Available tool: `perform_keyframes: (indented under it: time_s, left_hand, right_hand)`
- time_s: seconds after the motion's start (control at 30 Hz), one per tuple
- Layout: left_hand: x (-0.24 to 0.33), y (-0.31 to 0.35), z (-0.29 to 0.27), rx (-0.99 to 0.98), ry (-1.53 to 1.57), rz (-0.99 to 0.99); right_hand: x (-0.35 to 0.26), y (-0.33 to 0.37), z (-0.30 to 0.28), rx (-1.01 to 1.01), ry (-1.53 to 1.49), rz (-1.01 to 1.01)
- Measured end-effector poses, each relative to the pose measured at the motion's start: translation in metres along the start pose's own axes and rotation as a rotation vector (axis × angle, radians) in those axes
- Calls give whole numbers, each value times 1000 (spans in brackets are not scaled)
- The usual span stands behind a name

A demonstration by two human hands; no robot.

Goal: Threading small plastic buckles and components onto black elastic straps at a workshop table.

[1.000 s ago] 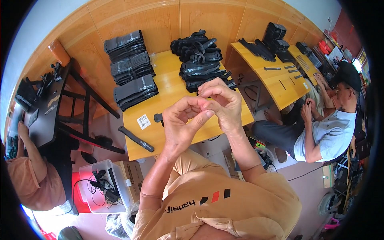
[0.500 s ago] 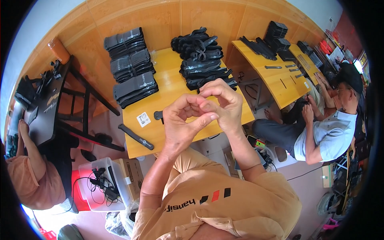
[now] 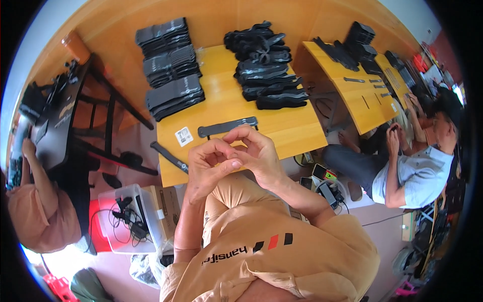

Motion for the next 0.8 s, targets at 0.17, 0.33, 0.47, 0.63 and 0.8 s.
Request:
perform_keyframes:
  time_s: [0.17, 0.33, 0.47, 0.63, 0.8]
  left_hand:
    - [-27, 29, -25, -18, 67, -211]
    - [-59, 53, -41, 90, -170, -265]
    - [-71, 63, -45, 151, -2, -341]
    - [-81, 93, -67, 232, 11, -413]
    - [-92, 122, -128, 610, -133, -387]
  right_hand:
    - [42, 10, -5, -21, -34, 212]
    - [82, 12, -11, -58, 52, 279]
    - [96, 15, -16, -57, 87, 289]
    - [118, 21, -17, -107, -50, 499]
    - [144, 27, -45, -204, 494, 489]
Point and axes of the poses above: each hand's wrist, its own y-axis away from the middle knuckle, its own z-axis out of the palm, x = y × z, the point moved 6 cm from there along -y, towards the middle knuckle, and after that the axes turned 7 degrees about -y, right-handed, at the moved point
